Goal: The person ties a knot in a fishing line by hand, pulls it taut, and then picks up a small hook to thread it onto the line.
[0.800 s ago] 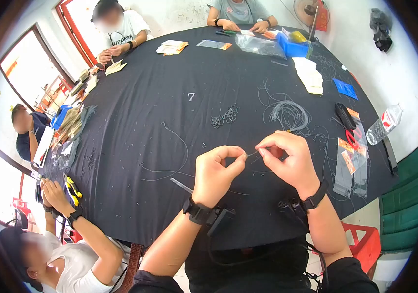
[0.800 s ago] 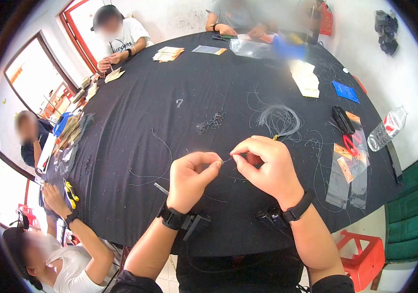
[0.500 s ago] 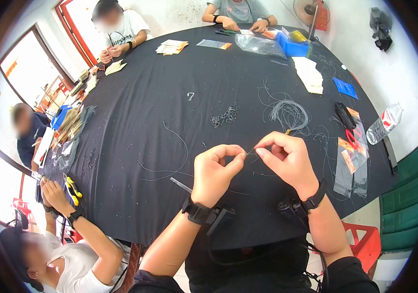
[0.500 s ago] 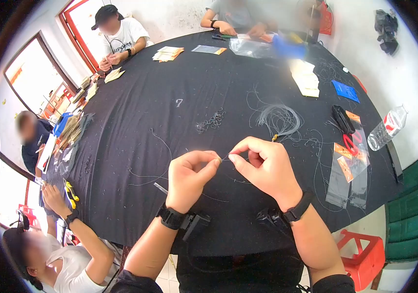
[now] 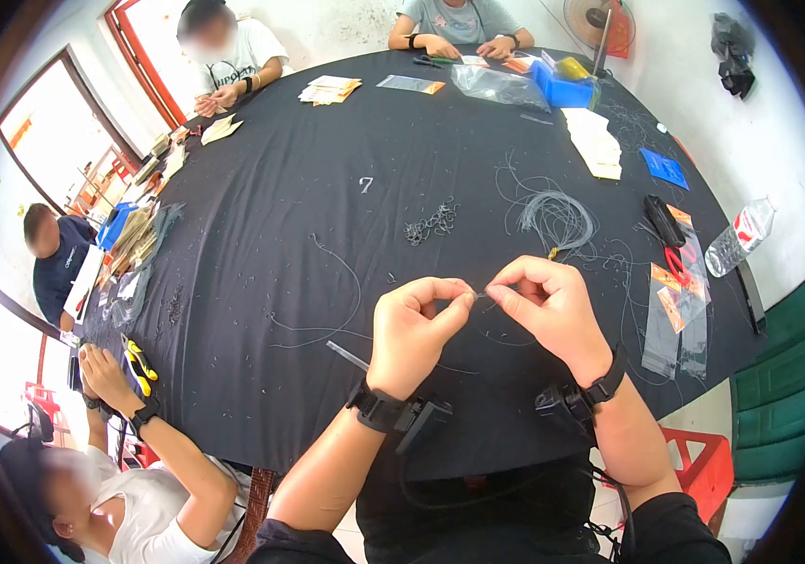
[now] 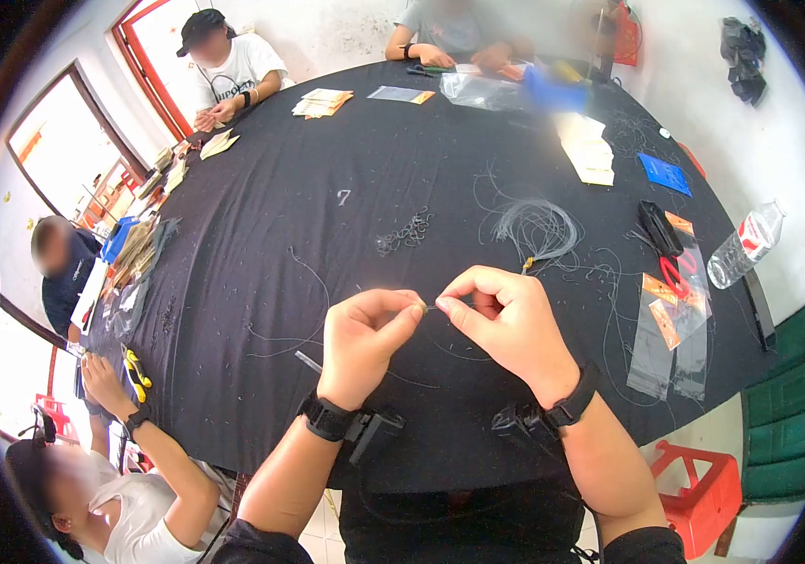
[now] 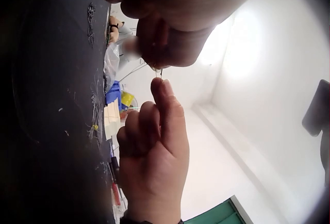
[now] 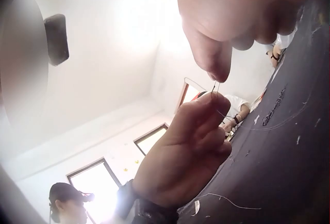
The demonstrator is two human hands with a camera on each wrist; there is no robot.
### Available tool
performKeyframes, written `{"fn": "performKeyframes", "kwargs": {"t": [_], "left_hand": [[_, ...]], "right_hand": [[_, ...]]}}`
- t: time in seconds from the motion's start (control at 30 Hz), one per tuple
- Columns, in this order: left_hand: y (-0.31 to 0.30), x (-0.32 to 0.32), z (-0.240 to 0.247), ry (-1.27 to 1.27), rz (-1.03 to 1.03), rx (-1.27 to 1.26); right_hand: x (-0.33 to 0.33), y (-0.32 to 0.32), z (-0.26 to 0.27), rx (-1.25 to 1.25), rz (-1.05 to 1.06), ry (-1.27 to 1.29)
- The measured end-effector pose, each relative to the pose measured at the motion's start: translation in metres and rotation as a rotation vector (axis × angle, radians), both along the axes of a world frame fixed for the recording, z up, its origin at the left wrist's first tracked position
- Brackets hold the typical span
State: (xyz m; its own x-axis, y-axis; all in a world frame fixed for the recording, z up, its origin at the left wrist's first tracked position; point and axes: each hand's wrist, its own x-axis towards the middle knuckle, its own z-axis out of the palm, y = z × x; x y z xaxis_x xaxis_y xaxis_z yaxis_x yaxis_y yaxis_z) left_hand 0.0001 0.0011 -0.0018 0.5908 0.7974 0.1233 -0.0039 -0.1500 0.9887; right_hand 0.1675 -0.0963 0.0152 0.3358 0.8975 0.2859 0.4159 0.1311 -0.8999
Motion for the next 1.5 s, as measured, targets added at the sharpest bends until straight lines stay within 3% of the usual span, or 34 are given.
{"fn": "performKeyframes", "kwargs": {"t": [0.37,0.67,0.87,1.17,1.5], "left_hand": [[0.001,0.003,-0.009,-0.109,-0.029,-0.042],[0.003,-0.001,-0.003,-0.001,0.01,-0.052],[0.001,0.002,-0.007,-0.058,0.057,0.027],[-0.001,-0.002,0.003,0.124,-0.001,0.085],[-0.002,-0.001,0.002,0.116,-0.019,0.114]], "right_hand": [[-0.001,0.0,0.003,0.004,-0.013,-0.022],[0.003,-0.002,0.007,0.072,-0.005,-0.059],[0.003,-0.003,0.005,0.162,0.058,-0.113],[0.002,-0.004,0.006,0.174,0.108,-0.126],[0.004,-0.004,0.006,0.188,0.112,-0.144]]}}
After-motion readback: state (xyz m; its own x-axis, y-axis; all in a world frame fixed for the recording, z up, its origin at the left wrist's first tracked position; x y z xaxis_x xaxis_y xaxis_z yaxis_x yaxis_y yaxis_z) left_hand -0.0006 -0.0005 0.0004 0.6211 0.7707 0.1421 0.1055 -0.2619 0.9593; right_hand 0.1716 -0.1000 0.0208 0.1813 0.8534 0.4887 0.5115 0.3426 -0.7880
